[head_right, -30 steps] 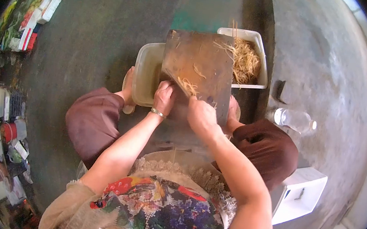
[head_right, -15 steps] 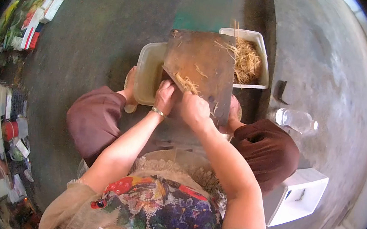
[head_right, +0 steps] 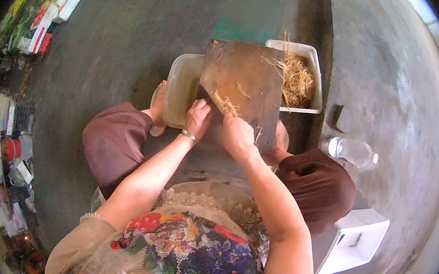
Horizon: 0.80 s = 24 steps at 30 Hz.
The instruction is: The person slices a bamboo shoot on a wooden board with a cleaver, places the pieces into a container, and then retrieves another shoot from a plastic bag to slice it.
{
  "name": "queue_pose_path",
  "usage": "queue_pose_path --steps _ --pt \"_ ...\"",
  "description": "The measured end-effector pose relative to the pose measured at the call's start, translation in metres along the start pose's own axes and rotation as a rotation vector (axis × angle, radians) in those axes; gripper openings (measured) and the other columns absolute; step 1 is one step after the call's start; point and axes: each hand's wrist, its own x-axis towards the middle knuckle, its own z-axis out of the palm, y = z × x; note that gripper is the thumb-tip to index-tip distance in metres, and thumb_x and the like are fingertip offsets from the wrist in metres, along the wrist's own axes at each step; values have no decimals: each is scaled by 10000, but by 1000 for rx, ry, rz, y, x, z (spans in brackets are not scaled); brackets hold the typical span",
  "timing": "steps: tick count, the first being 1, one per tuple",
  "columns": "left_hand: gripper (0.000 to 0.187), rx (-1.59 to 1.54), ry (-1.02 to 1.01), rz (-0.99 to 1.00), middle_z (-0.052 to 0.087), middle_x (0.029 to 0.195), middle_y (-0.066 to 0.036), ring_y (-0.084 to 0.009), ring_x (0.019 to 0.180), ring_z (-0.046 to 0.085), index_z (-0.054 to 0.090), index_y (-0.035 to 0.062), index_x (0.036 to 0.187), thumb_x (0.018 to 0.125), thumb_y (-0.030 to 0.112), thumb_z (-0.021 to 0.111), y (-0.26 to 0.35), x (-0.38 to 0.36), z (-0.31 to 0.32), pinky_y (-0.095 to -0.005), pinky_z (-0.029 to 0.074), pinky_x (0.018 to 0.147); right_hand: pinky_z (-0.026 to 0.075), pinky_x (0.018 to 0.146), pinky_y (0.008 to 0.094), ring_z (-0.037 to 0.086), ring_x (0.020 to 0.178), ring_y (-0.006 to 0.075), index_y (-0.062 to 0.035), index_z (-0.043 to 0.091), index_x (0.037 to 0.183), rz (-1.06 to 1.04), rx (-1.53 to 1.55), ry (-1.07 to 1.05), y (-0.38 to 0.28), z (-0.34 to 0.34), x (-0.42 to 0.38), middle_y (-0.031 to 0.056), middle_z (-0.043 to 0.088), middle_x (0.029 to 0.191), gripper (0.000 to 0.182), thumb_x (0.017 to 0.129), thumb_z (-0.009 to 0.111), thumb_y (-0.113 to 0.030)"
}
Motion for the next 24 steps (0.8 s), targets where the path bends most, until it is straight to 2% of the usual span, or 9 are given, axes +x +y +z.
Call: queue_pose_path --steps 2,5,7,11,13,15,18,21,24 --pt "168 11 -11 1 565 900 -115 -316 885 556 583 39 827 681 -40 605 -1 0 1 -396 489 746 509 684 462 643 770 394 30 557 898 2 -71 -87 -5 -5 -6 249 639 783 161 806 463 -64" --pt "223 -42 82 16 581 948 -116 -315 910 557 615 42 892 687 -41 592 2 0 2 -390 494 772 511 664 465 648 736 387 27 543 876 10 -87 -128 -11 -23 -27 239 636 732 131 791 478 -47" --pt "238 -78 37 -73 614 969 -126 -331 942 577 643 32 928 702 -20 591 4 1 4 -392 488 795 512 664 464 648 739 384 25 539 872 31 -108 -179 -9 -24 -37 236 637 733 121 779 494 -38" --pt "246 -71 68 -41 591 995 -119 -316 939 556 624 32 914 684 -46 583 2 -1 4 -390 495 790 514 667 461 647 745 392 24 539 875 -9 -80 -132 -5 -8 -27 238 636 731 132 750 534 -17" --pt "226 -31 3 -49 593 991 -119 -313 940 559 621 28 898 686 -43 587 2 -1 3 -388 495 790 515 669 462 645 746 395 24 538 877 -57 -65 -97 -4 2 -17 237 636 733 134 750 535 -18" --pt "206 -35 33 -33 597 961 -125 -321 921 562 621 28 877 688 -41 579 2 0 2 -395 489 779 492 633 488 616 697 425 13 529 868 6 -83 -72 -1 6 -14 232 620 704 116 795 479 -61" --pt "197 -35 50 -11 603 936 -129 -328 907 567 625 28 869 689 -35 577 -1 2 5 -400 483 771 493 643 489 620 709 422 15 530 876 18 -52 -34 1 -3 -20 235 623 709 123 794 476 -59" --pt "215 -52 46 -18 608 950 -125 -327 916 568 633 29 894 690 -27 593 -1 -1 5 -394 485 776 518 689 461 647 781 396 15 538 889 56 -80 -147 -9 -22 -30 238 641 764 127 796 485 -53" --pt "228 -78 40 -48 610 965 -127 -331 926 568 641 29 912 691 -18 607 5 2 1 -390 485 782 522 696 455 650 782 389 12 536 891 82 -120 -191 -14 -27 -42 236 641 756 123 798 480 -47"
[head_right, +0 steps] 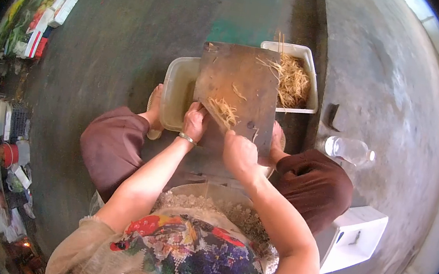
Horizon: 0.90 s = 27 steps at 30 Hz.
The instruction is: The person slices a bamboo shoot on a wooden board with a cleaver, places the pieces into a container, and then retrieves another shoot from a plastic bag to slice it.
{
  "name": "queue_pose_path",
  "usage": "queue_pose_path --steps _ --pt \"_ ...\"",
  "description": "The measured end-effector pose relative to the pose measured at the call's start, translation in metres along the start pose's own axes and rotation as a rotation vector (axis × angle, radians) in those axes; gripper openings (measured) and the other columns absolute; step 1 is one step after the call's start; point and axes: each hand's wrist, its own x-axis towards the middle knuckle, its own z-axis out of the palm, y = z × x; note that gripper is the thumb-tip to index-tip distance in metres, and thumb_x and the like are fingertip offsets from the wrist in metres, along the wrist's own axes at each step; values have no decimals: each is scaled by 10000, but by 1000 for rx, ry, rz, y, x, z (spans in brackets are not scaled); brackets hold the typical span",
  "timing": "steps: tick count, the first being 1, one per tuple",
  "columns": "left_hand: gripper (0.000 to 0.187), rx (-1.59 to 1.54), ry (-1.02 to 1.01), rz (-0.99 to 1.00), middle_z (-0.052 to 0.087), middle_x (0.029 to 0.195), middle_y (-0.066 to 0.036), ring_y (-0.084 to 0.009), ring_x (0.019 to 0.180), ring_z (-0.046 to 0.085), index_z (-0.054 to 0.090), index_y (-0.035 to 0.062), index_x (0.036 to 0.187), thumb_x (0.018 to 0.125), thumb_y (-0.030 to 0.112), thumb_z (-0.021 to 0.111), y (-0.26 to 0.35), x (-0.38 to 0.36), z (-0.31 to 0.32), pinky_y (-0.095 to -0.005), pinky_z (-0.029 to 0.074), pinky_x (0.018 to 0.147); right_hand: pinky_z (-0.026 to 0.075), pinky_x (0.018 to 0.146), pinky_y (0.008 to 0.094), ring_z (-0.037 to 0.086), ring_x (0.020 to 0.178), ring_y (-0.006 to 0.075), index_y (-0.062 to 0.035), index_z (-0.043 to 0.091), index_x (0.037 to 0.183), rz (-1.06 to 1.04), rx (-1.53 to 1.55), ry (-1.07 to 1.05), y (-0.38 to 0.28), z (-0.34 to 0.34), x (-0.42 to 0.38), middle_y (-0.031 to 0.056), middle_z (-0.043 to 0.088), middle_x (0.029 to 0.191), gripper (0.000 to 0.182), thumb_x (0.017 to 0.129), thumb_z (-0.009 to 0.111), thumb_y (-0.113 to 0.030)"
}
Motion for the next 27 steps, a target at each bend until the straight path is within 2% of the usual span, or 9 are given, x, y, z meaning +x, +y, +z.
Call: queue_pose_path --steps 8,12,14,15,16,18,19,21,27 --pt "178 -36 -13 29 595 971 -151 -347 896 558 619 26 892 719 3 585 -8 -2 1 -407 480 751 503 644 477 634 732 415 17 537 833 -58 110 181 -17 26 54 258 624 730 100 779 473 -36" --pt "110 47 -75 21 567 959 -167 -362 935 531 567 24 803 694 13 568 -16 -9 8 -421 474 804 508 566 463 637 659 385 -15 544 857 -147 51 261 3 30 39 200 624 669 121 776 483 -81" --pt "122 124 15 73 576 950 -179 -348 911 546 587 29 813 705 52 536 -32 -19 25 -426 473 777 509 537 475 639 637 380 -32 542 889 -65 -9 131 11 30 20 198 627 667 147 826 457 -134" --pt "140 125 10 -37 582 945 -194 -358 871 559 594 18 812 701 73 531 -46 -31 40 -434 470 755 510 538 477 640 632 382 -35 543 872 -138 18 202 18 35 8 208 624 666 179 864 425 -170" --pt "174 197 -206 -120 582 942 -206 -371 848 567 605 6 837 694 82 543 -25 -23 18 -444 466 741 508 542 483 637 626 388 -38 543 838 -68 -9 158 15 36 4 210 622 663 215 887 396 -186" --pt "169 143 120 142 587 925 -189 -347 905 555 607 9 835 684 22 532 -28 -16 29 -434 481 756 509 584 486 634 653 405 -29 554 843 -91 -24 119 12 37 24 232 633 712 196 874 391 -133" --pt "153 122 -67 -20 586 929 -175 -349 908 544 599 20 825 690 5 530 -15 -13 13 -430 482 775 512 636 481 639 714 410 -10 553 839 -54 -9 99 1 27 32 248 637 753 169 849 407 -94" --pt "125 -42 -144 -109 569 917 -170 -364 902 534 595 24 814 705 5 536 -10 -11 7 -429 477 773 505 696 488 638 774 418 11 544 859 -95 19 101 -6 24 45 255 636 771 152 825 430 -85" --pt "223 64 -48 -9 591 959 -150 -343 941 544 631 36 891 685 -8 558 -5 -9 2 -412 477 795 509 695 485 641 792 417 17 546 887 -54 15 51 -5 8 16 259 641 797 153 817 464 -92"
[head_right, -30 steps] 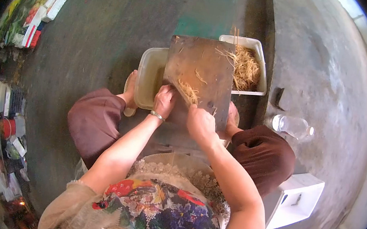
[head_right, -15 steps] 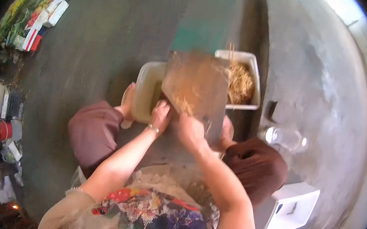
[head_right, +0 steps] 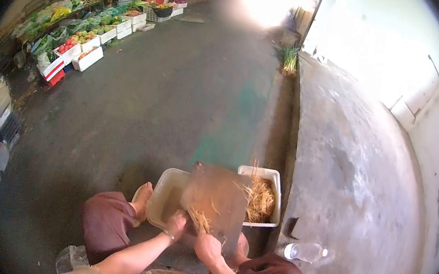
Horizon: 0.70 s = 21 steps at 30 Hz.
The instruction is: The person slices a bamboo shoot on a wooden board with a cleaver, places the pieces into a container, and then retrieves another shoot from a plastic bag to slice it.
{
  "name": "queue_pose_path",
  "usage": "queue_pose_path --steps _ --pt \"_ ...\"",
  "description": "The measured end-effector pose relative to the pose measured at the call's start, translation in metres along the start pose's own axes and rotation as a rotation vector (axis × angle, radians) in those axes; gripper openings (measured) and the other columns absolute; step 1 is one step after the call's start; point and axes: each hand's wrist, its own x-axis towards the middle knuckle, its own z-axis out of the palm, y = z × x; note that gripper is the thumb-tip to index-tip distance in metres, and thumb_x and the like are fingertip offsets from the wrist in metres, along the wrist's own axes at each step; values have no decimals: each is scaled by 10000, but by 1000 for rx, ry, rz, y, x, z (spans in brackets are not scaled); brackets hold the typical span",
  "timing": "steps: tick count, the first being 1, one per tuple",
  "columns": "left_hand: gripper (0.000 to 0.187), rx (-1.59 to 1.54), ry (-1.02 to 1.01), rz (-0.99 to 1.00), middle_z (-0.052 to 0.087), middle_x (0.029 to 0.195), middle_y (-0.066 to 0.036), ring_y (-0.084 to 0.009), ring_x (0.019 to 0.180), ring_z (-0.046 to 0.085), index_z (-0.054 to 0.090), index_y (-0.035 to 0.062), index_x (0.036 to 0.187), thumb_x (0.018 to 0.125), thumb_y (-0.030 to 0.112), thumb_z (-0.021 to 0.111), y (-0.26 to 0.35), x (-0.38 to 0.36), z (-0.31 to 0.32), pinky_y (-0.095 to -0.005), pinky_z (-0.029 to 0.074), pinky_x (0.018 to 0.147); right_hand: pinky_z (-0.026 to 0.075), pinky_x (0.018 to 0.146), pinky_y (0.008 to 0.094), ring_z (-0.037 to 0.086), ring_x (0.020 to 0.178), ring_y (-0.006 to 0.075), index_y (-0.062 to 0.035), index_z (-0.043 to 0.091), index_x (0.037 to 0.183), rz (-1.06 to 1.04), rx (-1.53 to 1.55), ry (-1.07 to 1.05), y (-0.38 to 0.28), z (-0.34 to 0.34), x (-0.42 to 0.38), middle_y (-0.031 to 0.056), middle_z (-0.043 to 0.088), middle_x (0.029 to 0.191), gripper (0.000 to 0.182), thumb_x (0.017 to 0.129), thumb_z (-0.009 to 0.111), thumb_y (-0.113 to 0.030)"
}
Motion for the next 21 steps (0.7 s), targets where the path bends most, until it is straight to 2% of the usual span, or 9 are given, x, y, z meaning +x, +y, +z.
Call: queue_pose_path --steps 3,5,7,10,14,17,19,20,21 --pt "280 -99 21 -25 596 970 -143 -334 953 548 645 53 943 680 -3 567 -1 0 2 -401 481 802 508 701 483 641 802 418 21 552 897 39 -18 -43 4 4 -9 266 640 807 163 816 467 -91" --pt "204 -96 73 1 594 947 -137 -331 929 554 630 41 869 676 4 575 0 0 3 -400 482 791 501 708 492 637 798 425 28 552 910 50 -18 -50 9 10 -1 275 635 790 184 812 466 -103" --pt "112 -26 -36 -53 587 924 -138 -331 913 556 593 27 784 675 6 575 -6 -3 8 -399 481 779 500 719 492 635 820 423 29 558 915 -17 -37 -5 7 17 17 279 634 812 194 814 462 -107" --pt "58 30 -33 -40 581 888 -138 -331 891 559 550 22 721 673 7 580 -8 -3 11 -400 484 765 498 729 494 632 846 422 33 559 918 30 -4 -12 6 14 17 283 634 840 196 809 469 -103" --pt "87 -5 -52 -66 592 903 -144 -333 897 563 587 23 773 690 12 564 -5 -3 6 -400 487 767 498 734 494 630 843 428 32 564 926 46 8 -28 -2 -3 0 285 633 833 203 812 463 -102" --pt "146 -110 94 1 607 929 -145 -338 909 566 616 25 834 708 16 543 -4 -2 9 -410 486 772 501 725 494 631 814 436 34 565 926 66 -8 -68 2 -4 -11 285 633 806 206 812 464 -105" --pt "192 -172 165 21 615 958 -152 -340 922 569 626 13 889 723 29 533 -10 -4 18 -420 483 781 510 692 490 637 776 432 34 560 907 -32 -20 -35 9 4 -9 276 631 769 191 806 470 -101" --pt "149 -110 154 30 603 952 -174 -354 930 558 607 5 841 712 26 537 -17 -7 26 -420 478 788 515 674 486 640 758 423 30 558 896 -47 -36 8 9 10 -1 270 631 759 178 802 476 -97" --pt "97 59 -67 -19 578 912 -192 -369 915 541 586 11 782 697 20 541 -17 -9 21 -423 473 781 520 657 481 643 740 413 26 556 885 -61 -48 42 6 17 11 263 630 748 165 797 482 -93"
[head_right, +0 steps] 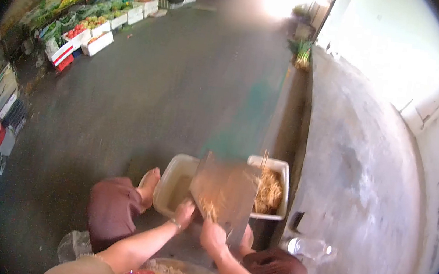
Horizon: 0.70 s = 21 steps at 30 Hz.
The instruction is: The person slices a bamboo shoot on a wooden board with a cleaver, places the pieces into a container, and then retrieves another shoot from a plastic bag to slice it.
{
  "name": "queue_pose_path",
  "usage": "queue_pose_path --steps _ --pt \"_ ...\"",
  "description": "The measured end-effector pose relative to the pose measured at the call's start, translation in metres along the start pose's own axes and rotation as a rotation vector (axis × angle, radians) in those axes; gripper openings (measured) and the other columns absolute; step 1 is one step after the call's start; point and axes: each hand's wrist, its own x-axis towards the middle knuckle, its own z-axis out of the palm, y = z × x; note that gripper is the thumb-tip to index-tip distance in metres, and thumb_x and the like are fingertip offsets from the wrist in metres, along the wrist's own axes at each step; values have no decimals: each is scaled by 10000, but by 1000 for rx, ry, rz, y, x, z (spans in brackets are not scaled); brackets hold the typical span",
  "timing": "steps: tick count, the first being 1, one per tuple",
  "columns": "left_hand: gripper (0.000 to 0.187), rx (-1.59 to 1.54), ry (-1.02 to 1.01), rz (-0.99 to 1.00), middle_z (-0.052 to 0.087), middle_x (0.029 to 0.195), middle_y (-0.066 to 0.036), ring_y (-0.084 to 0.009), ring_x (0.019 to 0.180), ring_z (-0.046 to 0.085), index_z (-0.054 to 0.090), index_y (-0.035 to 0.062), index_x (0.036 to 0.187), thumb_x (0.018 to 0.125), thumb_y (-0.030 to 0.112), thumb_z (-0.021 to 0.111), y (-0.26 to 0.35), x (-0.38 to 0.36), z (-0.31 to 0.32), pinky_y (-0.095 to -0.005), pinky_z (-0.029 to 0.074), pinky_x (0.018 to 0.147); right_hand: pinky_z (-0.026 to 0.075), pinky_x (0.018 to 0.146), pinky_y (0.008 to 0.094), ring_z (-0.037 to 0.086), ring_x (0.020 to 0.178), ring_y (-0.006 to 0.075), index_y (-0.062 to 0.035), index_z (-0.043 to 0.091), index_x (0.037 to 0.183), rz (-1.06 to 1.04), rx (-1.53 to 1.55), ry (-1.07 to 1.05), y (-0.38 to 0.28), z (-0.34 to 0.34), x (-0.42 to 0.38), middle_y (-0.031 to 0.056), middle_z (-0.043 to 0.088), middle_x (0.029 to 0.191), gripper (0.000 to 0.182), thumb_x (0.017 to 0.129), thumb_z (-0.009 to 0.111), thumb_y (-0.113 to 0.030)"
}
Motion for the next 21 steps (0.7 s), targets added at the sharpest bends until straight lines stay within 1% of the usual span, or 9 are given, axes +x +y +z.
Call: queue_pose_path --steps 2,4,5,6,8,9,10,15,21 --pt "71 -192 118 25 544 852 -181 -366 866 529 573 31 745 681 8 550 -13 -2 21 -442 466 754 526 614 467 648 707 390 6 559 879 -52 -17 75 -3 12 21 247 626 720 146 793 489 -89" --pt "91 -157 107 23 545 894 -166 -352 858 535 569 47 775 725 13 501 15 4 -18 -440 470 733 527 587 454 652 693 373 -9 565 872 -77 -83 144 -10 9 21 236 628 715 135 796 491 -91" --pt "104 -77 32 -63 547 894 -165 -353 860 535 577 46 801 751 47 486 -3 -4 6 -437 469 722 526 579 451 654 693 365 -16 564 863 -79 -88 142 -6 13 18 229 627 705 127 800 487 -94" --pt "115 -54 23 -22 528 879 -177 -372 883 530 534 27 769 659 -2 547 1 -1 -2 -443 468 731 525 572 449 657 692 358 -23 563 854 -85 -100 149 2 14 19 222 626 696 120 804 482 -96" --pt "219 -40 154 91 562 926 -201 -391 921 536 569 8 843 629 -28 537 -6 1 8 -472 458 794 515 591 475 651 701 376 -16 546 837 14 -20 76 3 -1 5 232 624 689 119 814 466 -101" --pt "155 -53 87 33 602 983 -163 -335 992 551 607 15 850 762 85 499 4 4 -8 -409 475 840 508 604 489 643 705 395 -13 539 836 38 -12 48 3 -6 -4 241 621 688 122 818 458 -101" --pt "172 -32 149 73 605 983 -161 -332 985 553 615 15 881 764 79 506 2 3 -4 -408 474 838 500 616 502 635 709 413 -9 533 835 59 -3 29 3 -11 -11 250 617 686 125 822 450 -102" --pt "238 -119 98 -14 589 965 -150 -351 962 541 600 11 886 659 -56 576 14 9 -18 -418 473 812 510 667 478 637 738 415 20 540 869 21 34 -33 -2 -4 3 258 629 743 145 834 437 -76" --pt "231 -124 120 4 585 960 -146 -341 918 545 606 16 874 653 -54 602 13 9 -18 -410 479 784 488 663 506 620 738 434 16 536 855 42 53 55 3 3 14 268 618 733 125 817 470 -84"
